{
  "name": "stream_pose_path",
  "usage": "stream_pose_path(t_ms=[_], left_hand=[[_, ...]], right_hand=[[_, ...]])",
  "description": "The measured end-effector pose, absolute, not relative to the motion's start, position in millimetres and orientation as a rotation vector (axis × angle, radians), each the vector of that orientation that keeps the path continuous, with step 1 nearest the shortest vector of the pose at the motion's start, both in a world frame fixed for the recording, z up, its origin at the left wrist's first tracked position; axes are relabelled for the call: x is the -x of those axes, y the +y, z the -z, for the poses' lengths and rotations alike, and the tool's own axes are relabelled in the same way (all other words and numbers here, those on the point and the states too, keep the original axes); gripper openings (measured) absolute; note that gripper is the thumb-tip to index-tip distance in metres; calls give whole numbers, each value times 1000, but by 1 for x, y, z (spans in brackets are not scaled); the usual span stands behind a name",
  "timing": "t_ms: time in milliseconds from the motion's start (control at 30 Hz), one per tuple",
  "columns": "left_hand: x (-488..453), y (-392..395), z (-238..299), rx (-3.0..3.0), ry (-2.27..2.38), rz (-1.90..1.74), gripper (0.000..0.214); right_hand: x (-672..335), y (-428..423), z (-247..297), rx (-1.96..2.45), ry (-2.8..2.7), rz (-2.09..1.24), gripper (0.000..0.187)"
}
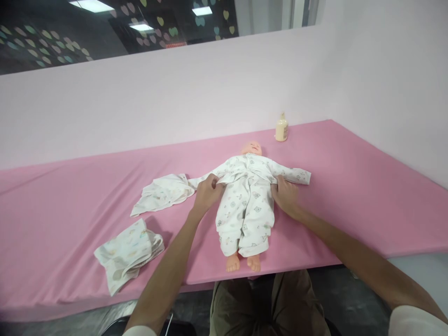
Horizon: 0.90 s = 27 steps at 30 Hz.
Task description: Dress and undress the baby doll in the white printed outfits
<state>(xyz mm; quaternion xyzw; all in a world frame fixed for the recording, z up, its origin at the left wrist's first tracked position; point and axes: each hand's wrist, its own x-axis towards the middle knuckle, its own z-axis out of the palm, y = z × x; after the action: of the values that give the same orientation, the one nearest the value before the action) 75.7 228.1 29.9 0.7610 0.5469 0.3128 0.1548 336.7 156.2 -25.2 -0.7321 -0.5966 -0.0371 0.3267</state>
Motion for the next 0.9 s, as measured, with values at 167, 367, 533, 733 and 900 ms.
stream_pose_path(t_ms=[167, 367, 533, 733, 900], left_hand=[[-95, 233, -32, -2303, 1549, -986, 6], [-108, 239, -34, -2256, 1433, -1182, 12], [-110, 236, -36, -2195, 1350, -1161, 11], [-125, 241, -49, -2227, 1307, -1208, 24], [-132, 243, -55, -2291, 1257, -1208, 26]], right_hand=[[-332, 166, 3, 1779, -1569, 259, 12], [-329, 181, -22, 1602, -1479, 193, 25], [-325, 179, -18, 1487, -1668, 191, 17], [-296, 185, -24, 1464, -1951, 158, 20], [-284, 196, -38, 1521, -2022, 31, 36]])
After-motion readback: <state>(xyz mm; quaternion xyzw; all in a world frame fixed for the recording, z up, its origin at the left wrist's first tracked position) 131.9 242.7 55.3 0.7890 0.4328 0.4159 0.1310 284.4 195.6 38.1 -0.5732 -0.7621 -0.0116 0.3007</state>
